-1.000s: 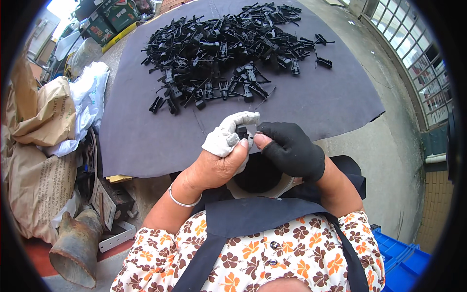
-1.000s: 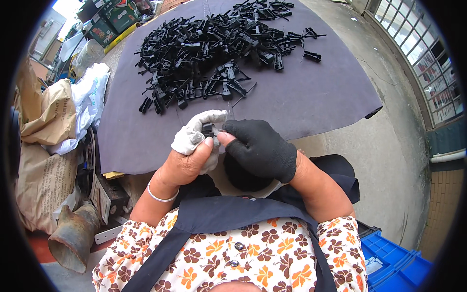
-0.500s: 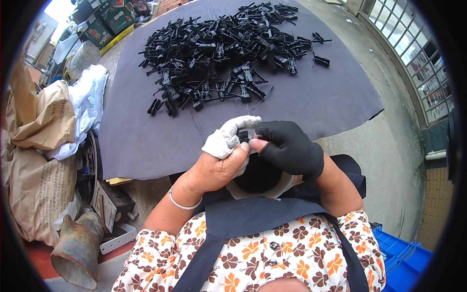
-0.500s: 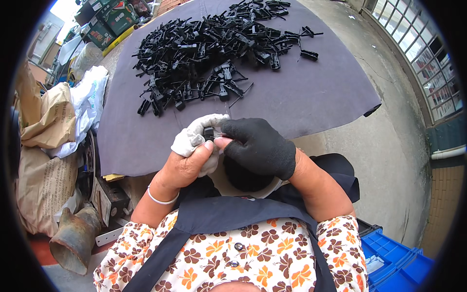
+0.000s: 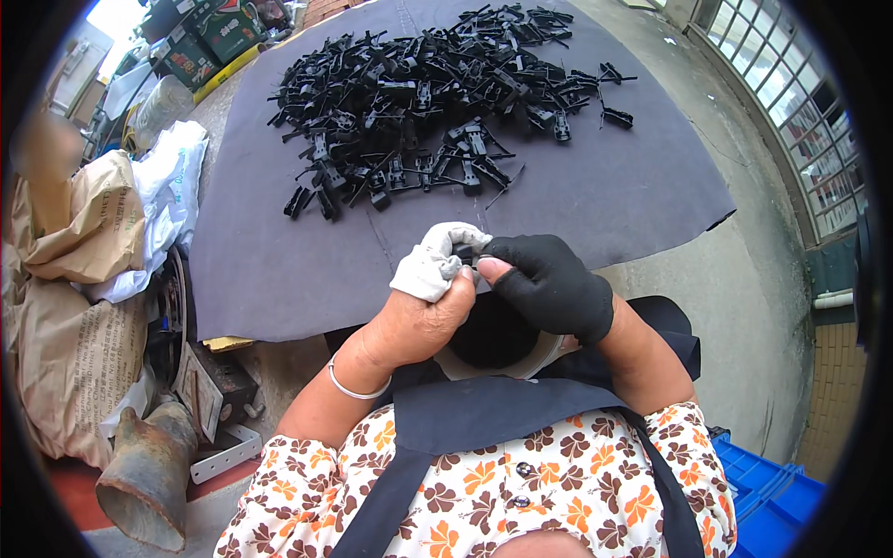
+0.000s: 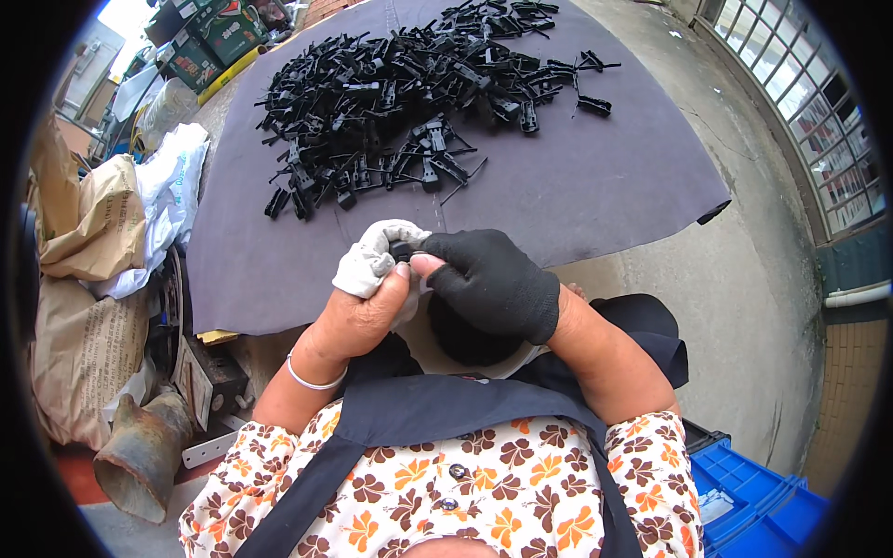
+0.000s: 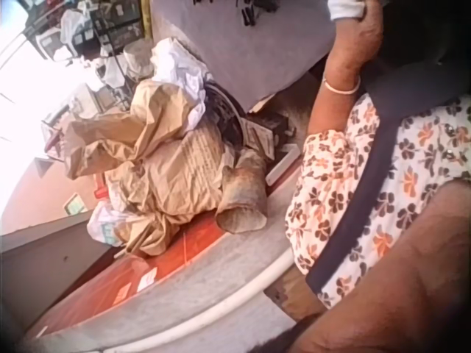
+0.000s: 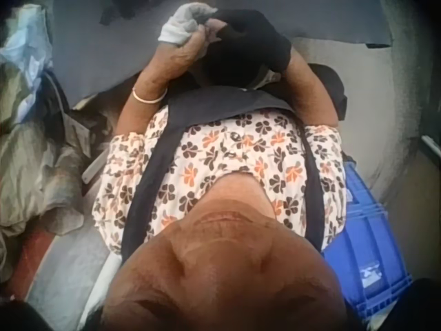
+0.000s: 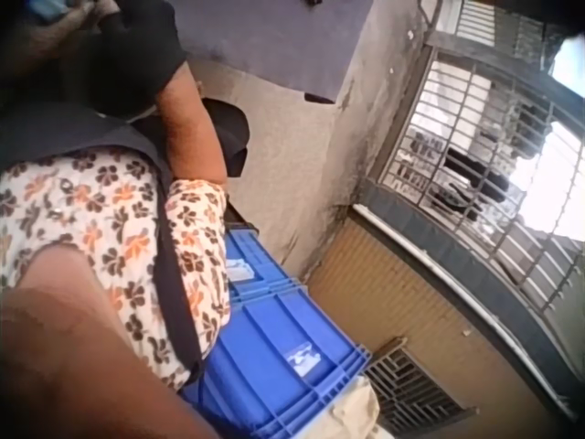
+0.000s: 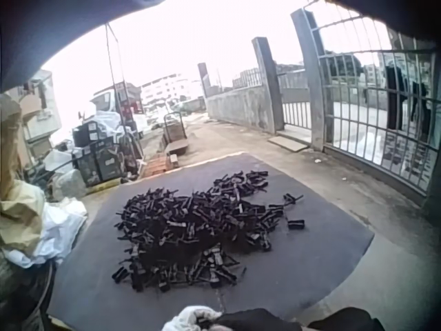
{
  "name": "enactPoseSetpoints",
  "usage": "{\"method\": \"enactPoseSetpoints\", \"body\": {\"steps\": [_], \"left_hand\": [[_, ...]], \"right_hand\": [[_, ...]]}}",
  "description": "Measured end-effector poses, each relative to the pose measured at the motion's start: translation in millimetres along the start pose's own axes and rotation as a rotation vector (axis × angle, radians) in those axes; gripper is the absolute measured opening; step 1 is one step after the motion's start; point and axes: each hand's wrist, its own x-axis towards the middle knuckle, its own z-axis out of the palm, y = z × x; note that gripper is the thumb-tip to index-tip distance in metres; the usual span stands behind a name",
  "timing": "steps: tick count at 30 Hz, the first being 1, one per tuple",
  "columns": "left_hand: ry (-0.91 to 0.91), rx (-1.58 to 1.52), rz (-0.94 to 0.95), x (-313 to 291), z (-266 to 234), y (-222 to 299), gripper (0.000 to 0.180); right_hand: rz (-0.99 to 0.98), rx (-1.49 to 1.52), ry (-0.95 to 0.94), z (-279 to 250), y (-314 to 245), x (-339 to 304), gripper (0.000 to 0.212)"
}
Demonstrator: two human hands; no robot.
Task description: Assembling small black plastic components by manually inserting metal pins.
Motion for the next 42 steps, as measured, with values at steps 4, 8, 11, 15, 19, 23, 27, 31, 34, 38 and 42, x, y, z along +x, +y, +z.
{"method": "enactPoseSetpoints", "body": {"steps": [4,8,11,15,19,23,27,31,34,38,42], "left_hand": [[0.101,0.383,0.266,3,5,-10,0.025],[0.088,0.594,0.330,0,4,-6,0.027],[0.009,0.614,0.268,-4,1,4,0.032],[-0.040,0.558,0.136,-7,-9,6,0.050],[-0.016,0.486,0.164,-7,-8,-3,0.067],[0.005,0.428,0.118,-6,1,-1,0.080],[0.023,0.496,0.166,-7,5,-6,0.079],[0.012,0.387,0.157,-8,6,-4,0.081],[-0.077,0.370,0.099,-9,2,14,0.087],[-0.314,0.366,0.084,-14,-5,12,0.106],[-0.405,0.169,0.171,-18,-9,9,0.096]], "right_hand": [[-0.018,-0.009,0.052,7,8,2,0.021],[-0.016,-0.042,0.072,13,11,2,0.022],[0.006,-0.048,-0.070,-6,12,5,0.021],[0.051,-0.093,-0.027,-16,-1,-2,0.013],[-0.552,-0.247,0.154,10,1,-3,0.025],[-0.510,-0.330,0.145,24,-4,-10,0.033],[-0.387,-0.375,0.218,32,-5,-10,0.037],[-0.424,-0.187,0.244,33,3,-12,0.028],[-0.342,0.053,-0.110,22,-5,-13,0.024],[0.046,0.285,-0.564,3,-8,-11,0.023],[-0.132,0.103,-0.524,20,-5,-10,0.021]]}}
